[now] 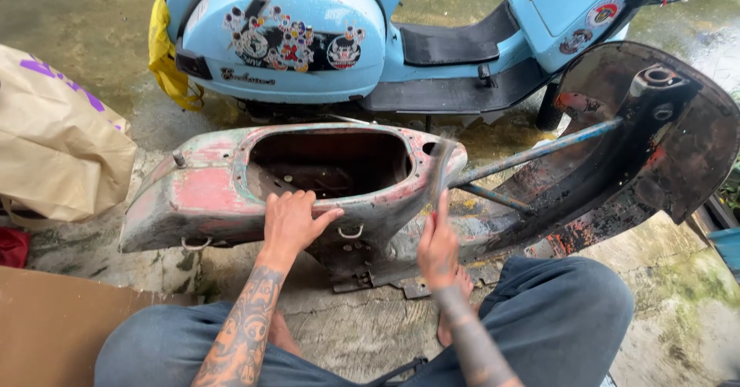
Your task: Cleaning a vintage scooter frame component using a wire brush to remove rust and debris
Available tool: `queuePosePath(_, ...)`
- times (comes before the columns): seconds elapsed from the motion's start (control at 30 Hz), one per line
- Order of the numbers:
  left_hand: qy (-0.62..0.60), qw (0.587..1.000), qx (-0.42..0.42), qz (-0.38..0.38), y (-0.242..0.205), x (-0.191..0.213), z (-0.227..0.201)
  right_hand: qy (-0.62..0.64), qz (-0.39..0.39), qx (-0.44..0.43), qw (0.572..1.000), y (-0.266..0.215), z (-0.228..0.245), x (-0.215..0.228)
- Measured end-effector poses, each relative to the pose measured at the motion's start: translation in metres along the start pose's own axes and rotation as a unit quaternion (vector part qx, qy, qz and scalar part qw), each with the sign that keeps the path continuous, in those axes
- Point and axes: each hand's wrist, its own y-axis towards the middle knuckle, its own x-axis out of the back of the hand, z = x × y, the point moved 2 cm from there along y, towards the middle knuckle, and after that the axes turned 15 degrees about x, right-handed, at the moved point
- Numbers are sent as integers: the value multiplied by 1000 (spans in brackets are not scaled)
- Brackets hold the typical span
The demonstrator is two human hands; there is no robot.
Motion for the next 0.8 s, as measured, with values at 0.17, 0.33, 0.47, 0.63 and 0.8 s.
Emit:
queuePosePath(0.17, 12, 1000, 13, 22, -1, -5, 0, 72, -10, -14, 997, -91, 7, -30)
queuePosePath(0.33, 8, 1000, -4, -3, -1, -4, 2, 1, 6, -29, 1000, -5, -9, -11)
queuePosePath(0.47, 10, 1000, -2, -1, 0, -3, 1, -35, 11, 4, 999, 13, -8, -7)
queuePosePath(0.63, 9, 1000, 7, 5, 0, -3, 0, 59, -46, 65, 995, -76, -1, -36)
queuePosePath(0.8, 50, 994, 4, 100, 4, -4, 4, -15, 27, -26, 999, 15, -7, 1)
